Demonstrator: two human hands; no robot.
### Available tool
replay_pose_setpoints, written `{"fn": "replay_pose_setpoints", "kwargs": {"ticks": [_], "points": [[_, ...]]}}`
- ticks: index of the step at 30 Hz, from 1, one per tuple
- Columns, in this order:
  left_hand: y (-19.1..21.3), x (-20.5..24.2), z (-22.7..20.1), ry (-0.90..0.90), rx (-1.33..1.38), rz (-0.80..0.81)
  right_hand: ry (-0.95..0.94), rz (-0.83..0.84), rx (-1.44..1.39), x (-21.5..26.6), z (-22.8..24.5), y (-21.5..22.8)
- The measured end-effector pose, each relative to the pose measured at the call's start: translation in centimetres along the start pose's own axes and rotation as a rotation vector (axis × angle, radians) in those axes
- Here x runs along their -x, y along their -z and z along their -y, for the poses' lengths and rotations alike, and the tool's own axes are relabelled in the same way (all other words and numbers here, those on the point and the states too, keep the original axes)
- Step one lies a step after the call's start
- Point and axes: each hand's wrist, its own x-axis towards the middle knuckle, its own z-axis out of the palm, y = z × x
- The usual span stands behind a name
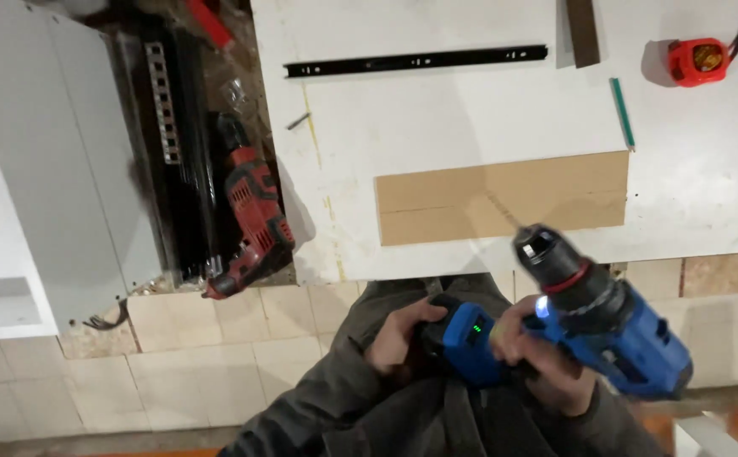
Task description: Measuring, marking, and drilling a wooden board for hardware installation.
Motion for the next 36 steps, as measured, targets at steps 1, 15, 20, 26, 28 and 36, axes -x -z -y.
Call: {"fn": "replay_pose_setpoints", "kwargs": {"ticks": [1, 15, 20, 26, 28, 36], "points": [[-1.3, -1.1, -0.1, 0.264, 0.424, -0.093, 0.07, -0.098, -0.161, 0.0, 0.8, -0.7], [-1.1, 1.5, -5.3, 0.054, -0.034, -0.38, -0.084, -0.267, -0.519, 1.3, 2.7, 2.4], [-3.7, -0.4, -9.9, 0.249, 0.497, -0.315, 0.032, -0.251, -0.493, -1.5, 1.9, 0.0], [-2.7, -1.2, -9.5, 0.13, 0.633, -0.165, -0.058, -0.281, -0.305, -6.3, 4.1, -4.2], [-1.4, -1.7, -7.5, -0.049, 0.761, 0.126, -0.071, -0.302, -0.371, -7.7, 4.1, -5.3], [-4.4, -4.5, -14.2, 0.091, 0.422, -0.347, 0.167, -0.39, -0.335, -10.8, 4.1, -6.5]]}}
